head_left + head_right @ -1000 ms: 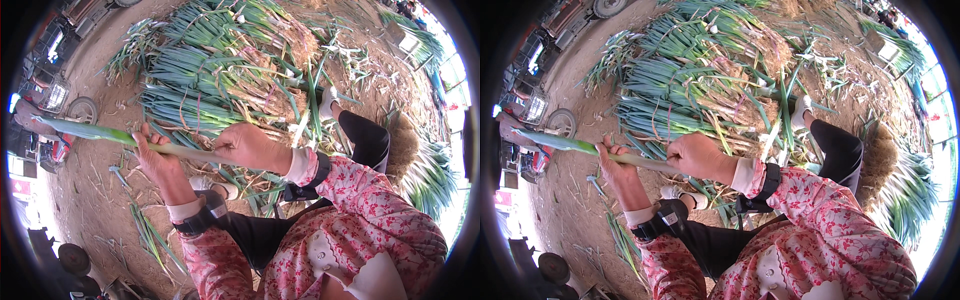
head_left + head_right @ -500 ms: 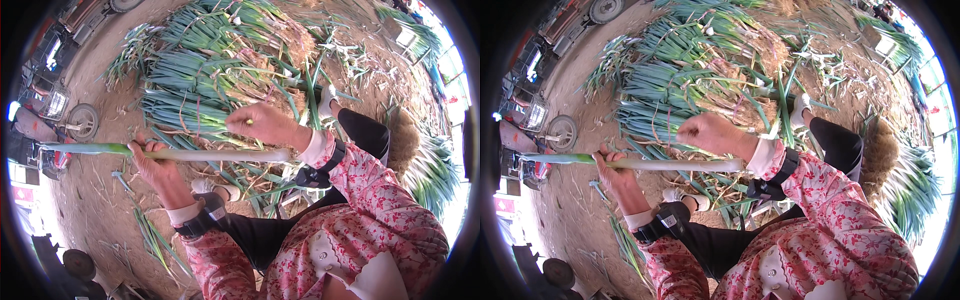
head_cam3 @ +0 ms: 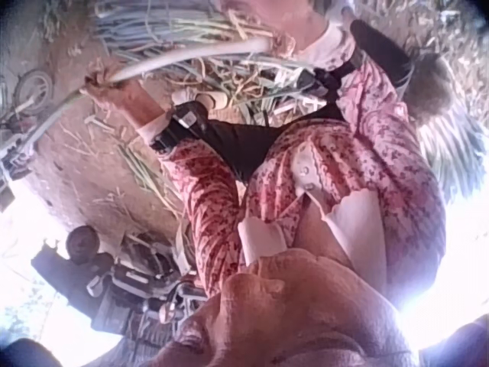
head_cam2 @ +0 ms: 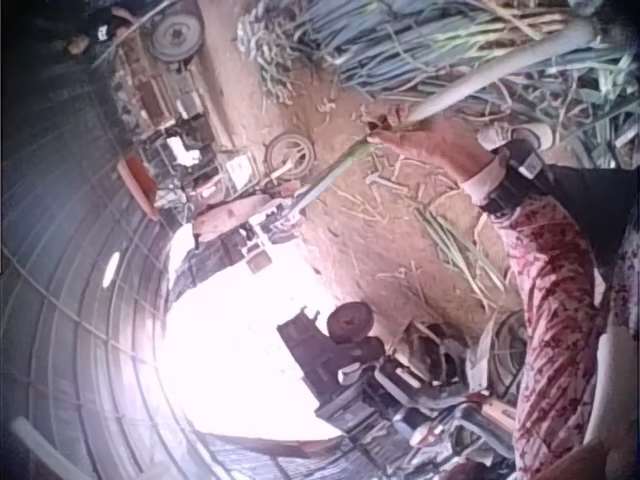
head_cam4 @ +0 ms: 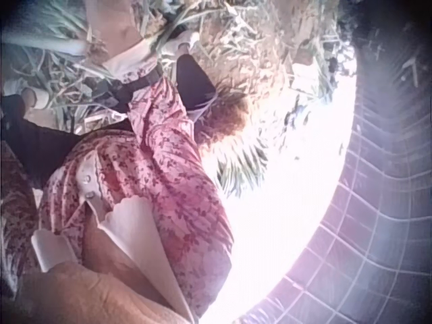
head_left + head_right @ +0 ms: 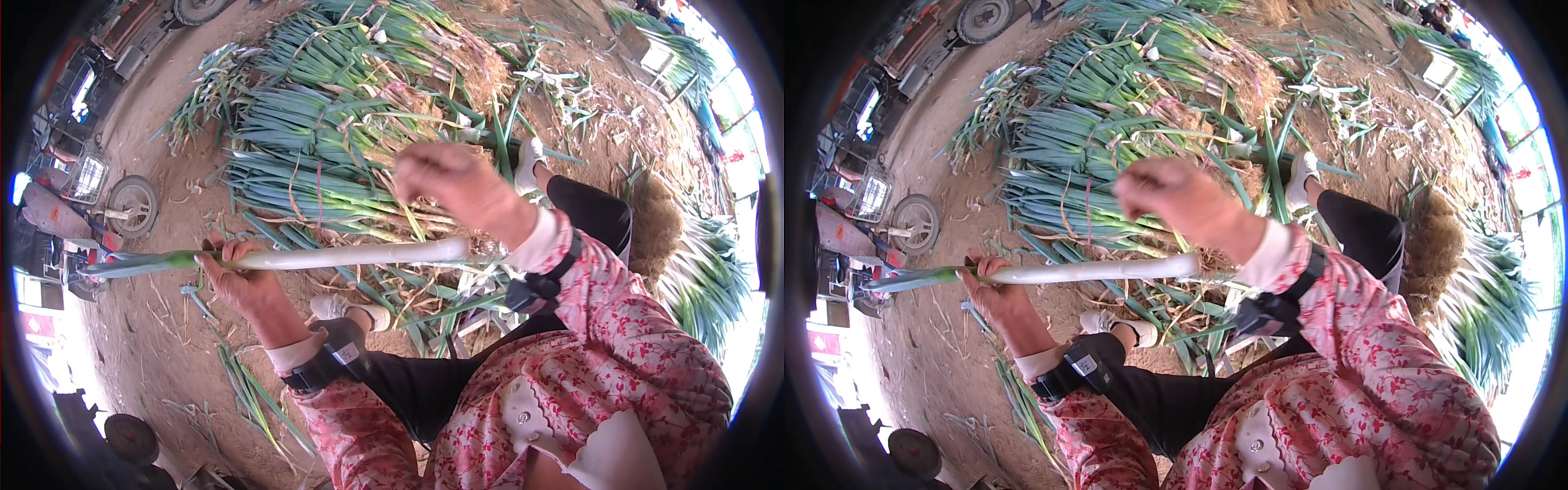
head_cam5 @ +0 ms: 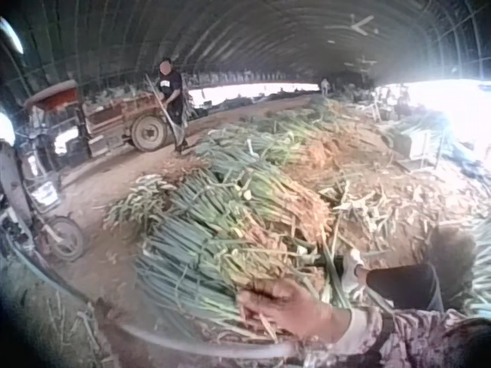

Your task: The person peels the outer layers from leeks by hand, shakes off loose dirt, and places the cleaned leeks onto a pile. They then gather the leeks together and secure the bundle with a pink plastic tie.

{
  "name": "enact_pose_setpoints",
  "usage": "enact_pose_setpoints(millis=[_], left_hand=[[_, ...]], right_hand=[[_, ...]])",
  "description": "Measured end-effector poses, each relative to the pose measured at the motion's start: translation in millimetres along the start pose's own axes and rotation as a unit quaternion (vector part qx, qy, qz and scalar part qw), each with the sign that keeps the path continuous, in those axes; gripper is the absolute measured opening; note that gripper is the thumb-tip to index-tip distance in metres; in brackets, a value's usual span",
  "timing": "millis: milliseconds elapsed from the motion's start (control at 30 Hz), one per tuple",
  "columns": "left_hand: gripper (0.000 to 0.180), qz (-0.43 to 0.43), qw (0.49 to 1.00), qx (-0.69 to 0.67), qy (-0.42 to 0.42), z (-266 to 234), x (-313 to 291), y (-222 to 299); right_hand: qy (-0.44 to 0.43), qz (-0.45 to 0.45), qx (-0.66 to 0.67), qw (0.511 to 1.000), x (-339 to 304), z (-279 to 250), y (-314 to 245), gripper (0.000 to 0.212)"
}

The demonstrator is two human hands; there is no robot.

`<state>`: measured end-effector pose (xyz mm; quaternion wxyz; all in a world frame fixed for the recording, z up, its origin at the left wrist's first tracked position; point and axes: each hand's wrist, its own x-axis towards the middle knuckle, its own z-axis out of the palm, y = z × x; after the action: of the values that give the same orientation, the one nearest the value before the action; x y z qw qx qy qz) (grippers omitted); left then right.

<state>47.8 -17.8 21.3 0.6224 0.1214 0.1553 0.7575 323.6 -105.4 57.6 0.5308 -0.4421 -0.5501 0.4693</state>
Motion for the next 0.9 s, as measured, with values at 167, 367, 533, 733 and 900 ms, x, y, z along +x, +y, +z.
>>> enact_pose_setpoints(millis=[167, 367, 533, 733, 900], left_hand=[[0.028, -0.034, 0.995, -0.087, -0.017, -10.1, 3.4, 6.0], [0.026, -0.014, 0.998, -0.047, -0.038, -9.7, 1.9, -0.2], [0.024, -0.024, 0.996, -0.086, -0.021, -8.7, 3.3, -0.8], [0.022, 0.0, 0.997, -0.08, 0.002, -12.8, 5.3, 9.0], [0.022, -0.007, 0.998, -0.057, -0.004, -5.8, 1.0, -4.4]], right_hand=[[0.035, -0.045, -0.179, 0.982, -19.8, -11.8, -25.5, 0.016], [-0.102, -0.194, -0.485, 0.847, -29.4, 25.8, -32.1, 0.017], [-0.159, -0.217, -0.59, 0.761, -31.1, 23.4, -35.9, 0.015], [-0.108, -0.07, 0.357, 0.925, -27.3, -21.4, -67.1, 0.02], [0.0, -0.2, -0.345, 0.917, -16.3, 12.4, -51.7, 0.025]])
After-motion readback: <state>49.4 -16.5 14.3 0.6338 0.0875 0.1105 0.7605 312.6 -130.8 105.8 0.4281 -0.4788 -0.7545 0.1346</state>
